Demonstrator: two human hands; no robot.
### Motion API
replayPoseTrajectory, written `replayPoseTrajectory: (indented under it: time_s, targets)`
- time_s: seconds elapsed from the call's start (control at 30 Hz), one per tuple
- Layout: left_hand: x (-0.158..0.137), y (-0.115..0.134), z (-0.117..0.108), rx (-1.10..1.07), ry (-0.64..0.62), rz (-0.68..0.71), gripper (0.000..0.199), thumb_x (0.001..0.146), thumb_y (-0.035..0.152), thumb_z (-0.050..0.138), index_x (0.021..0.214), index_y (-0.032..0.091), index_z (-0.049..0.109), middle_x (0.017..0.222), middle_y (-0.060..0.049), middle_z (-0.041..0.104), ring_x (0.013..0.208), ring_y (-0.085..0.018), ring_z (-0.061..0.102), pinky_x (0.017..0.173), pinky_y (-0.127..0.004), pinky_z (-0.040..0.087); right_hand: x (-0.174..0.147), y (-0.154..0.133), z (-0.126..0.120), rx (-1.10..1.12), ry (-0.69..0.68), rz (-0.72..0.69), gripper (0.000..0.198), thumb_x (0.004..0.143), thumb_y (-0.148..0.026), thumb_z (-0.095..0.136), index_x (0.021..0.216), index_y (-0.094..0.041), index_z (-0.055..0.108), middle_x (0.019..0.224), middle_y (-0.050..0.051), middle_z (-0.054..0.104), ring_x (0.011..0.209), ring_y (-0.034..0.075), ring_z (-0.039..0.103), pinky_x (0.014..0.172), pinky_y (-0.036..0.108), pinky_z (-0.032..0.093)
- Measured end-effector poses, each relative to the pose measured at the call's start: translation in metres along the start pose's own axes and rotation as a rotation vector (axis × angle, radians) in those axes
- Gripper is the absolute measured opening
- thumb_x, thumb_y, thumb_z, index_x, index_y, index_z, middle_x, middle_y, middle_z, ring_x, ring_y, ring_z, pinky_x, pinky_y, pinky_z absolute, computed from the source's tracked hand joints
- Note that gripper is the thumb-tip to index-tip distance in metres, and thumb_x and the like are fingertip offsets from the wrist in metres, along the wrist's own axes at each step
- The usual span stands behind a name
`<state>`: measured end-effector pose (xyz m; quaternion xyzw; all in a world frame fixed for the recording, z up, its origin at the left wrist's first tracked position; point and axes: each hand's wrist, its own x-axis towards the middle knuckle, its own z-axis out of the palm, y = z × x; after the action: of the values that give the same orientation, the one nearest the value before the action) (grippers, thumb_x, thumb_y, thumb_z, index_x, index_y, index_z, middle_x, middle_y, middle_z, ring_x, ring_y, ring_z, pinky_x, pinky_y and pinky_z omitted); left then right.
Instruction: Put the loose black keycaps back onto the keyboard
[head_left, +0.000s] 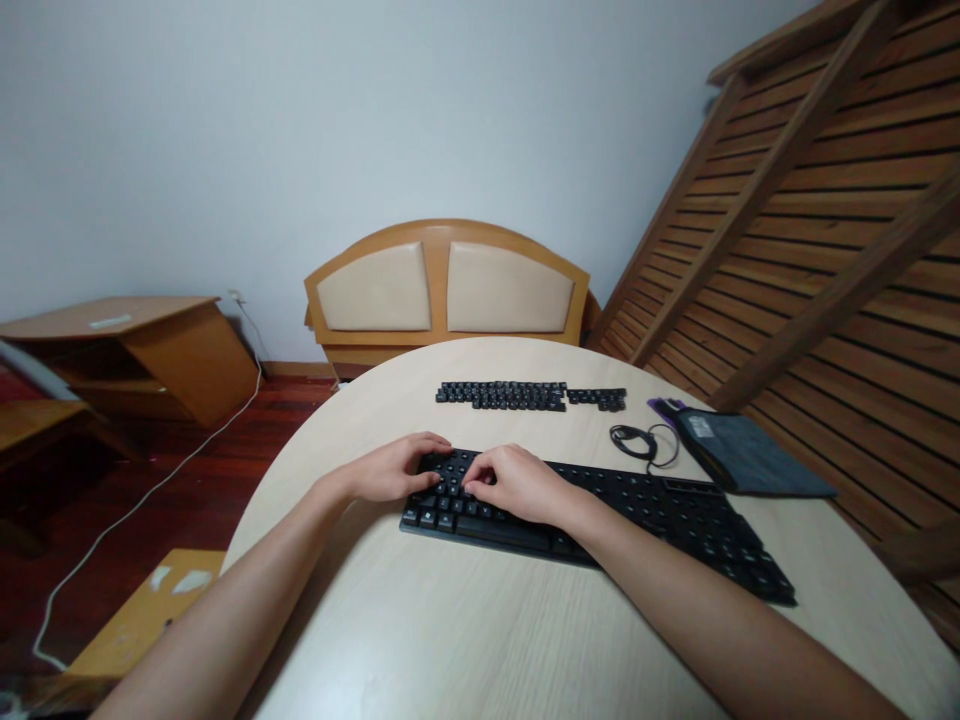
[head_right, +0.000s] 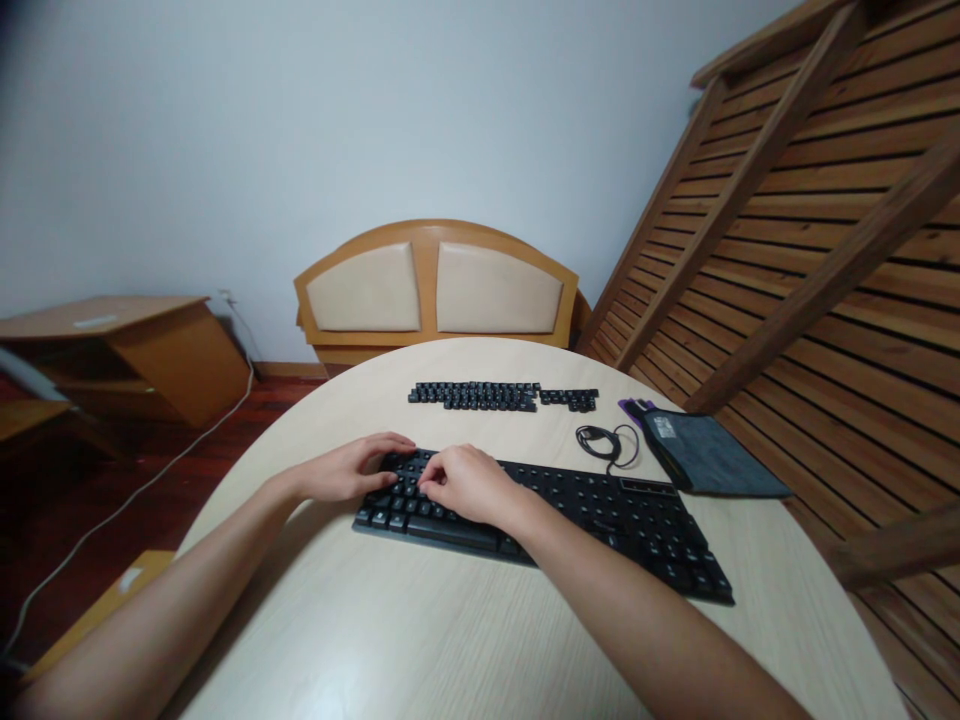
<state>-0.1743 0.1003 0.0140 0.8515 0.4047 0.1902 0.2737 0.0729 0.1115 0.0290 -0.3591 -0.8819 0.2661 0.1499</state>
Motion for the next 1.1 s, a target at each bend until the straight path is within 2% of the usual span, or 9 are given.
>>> replayPoseTrajectory:
  time_s: [0.23, 1.1]
  targets:
    - [-0.0006, 0.0005, -0.0004, -0.015, -0.003, -0.011, 0.044, 0.089, 0.021, 0.058, 0.132, 0.019, 0.057, 0.137, -0.012, 0.056, 0.128, -0.027, 0.052, 0.114, -0.048, 0.037, -0.0005, 0.0002, 0.0, 0.018, 0.0, 0.008, 0.015, 0.085, -0.026, 0.066, 0.09, -0.021, 0.08, 0.084, 0.004, 0.078, 0.076, 0.017, 0.069, 0.066, 0.025, 0.046]
    - [-0.0004, -0.0038, 0.0017, -0.017, 0.02, 0.013, 0.045, 0.087, 0.025, 0.064, 0.132, 0.019, 0.058, 0.135, -0.012, 0.058, 0.125, -0.028, 0.053, 0.113, -0.047, 0.038, -0.0006, -0.0059, -0.0013, 0.017, -0.005, 0.05, 0.017, 0.086, -0.025, 0.065, 0.091, -0.02, 0.081, 0.085, 0.004, 0.078, 0.075, 0.018, 0.069, 0.067, 0.026, 0.046]
